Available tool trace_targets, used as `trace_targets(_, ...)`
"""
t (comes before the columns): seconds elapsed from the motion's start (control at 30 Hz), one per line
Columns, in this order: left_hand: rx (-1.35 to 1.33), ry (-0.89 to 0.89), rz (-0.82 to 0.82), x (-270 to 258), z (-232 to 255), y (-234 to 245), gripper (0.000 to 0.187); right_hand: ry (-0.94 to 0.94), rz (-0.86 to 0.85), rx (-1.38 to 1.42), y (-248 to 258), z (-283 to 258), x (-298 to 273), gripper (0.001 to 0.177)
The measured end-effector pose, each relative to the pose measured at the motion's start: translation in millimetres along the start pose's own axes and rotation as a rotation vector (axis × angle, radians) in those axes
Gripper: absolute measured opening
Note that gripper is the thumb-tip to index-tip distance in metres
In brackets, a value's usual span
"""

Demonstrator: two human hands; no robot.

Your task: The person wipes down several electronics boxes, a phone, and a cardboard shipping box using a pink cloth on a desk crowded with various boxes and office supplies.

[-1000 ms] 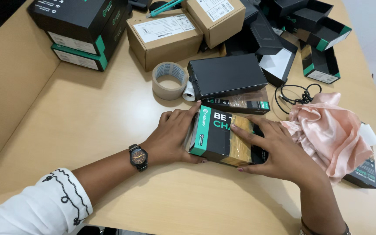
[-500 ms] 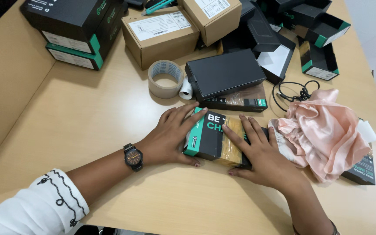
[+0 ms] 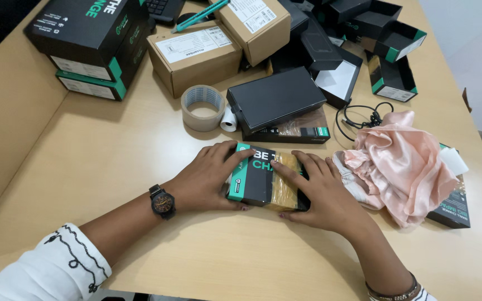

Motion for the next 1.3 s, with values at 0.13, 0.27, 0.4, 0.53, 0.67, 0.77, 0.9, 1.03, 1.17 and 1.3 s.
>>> trace_targets(0.13, 0.054, 0.092, -0.136, -8, 1, 4, 0.122, 0.081, 0.065, 0.015, 2, -5, -2, 0.104)
trace_targets(0.27, 0.233, -0.121, 0.043, -30, 30, -1, 0.117, 0.211, 0.186, 0.036, -1, -25, -2, 0.094)
trace_targets(0.4, 0.237, -0.179, -0.083, -67, 55, -14, 0.139, 0.291, 0.171, 0.042, -9, -52, 0, 0.089)
trace_targets(0.53, 0.268, 0.066, -0.046, -74, 60, -15, 0.112, 0.456, 0.226, 0.076, -22, -76, 9, 0.086)
trace_targets(0.67, 0.335, 0.356, 0.049, -103, 43, 7, 0.101, 0.445, 0.351, 0.094, -37, -99, 15, 0.074)
trace_targets(0.77, 0.397, 0.785, -0.008, -132, -1, 26, 0.099, 0.468, 0.335, 0.013, -47, -114, 28, 0.068)
trace_targets(0.9, 0.599, 0.717, 0.349, -159, -55, 53, 0.099, 0.549, 0.060, 0.061, -60, -138, 62, 0.064)
trace_targets(1.03, 0.576, 0.744, 0.496, -161, -109, 69, 0.099, 0.577, 0.028, 0.080, -58, -162, 93, 0.068)
trace_targets(1.17, 0.633, 0.856, 0.547, -148, -140, 83, 0.097, 0.600, 0.067, 0.073, -55, -165, 96, 0.066)
trace_targets(1.3, 0.641, 0.829, 0.550, -138, -146, 86, 0.096, 0.599, 0.040, 0.072, -57, -155, 85, 0.064)
Point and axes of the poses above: each hand's wrist, its own x-axis towards the middle knuckle, its own y-axis out of the back of the hand, z = x × y, the point moved 4 cm from there along x, towards the middle knuckle, and after that the axes turned 7 degrees about -x, right-handed, at the moved point
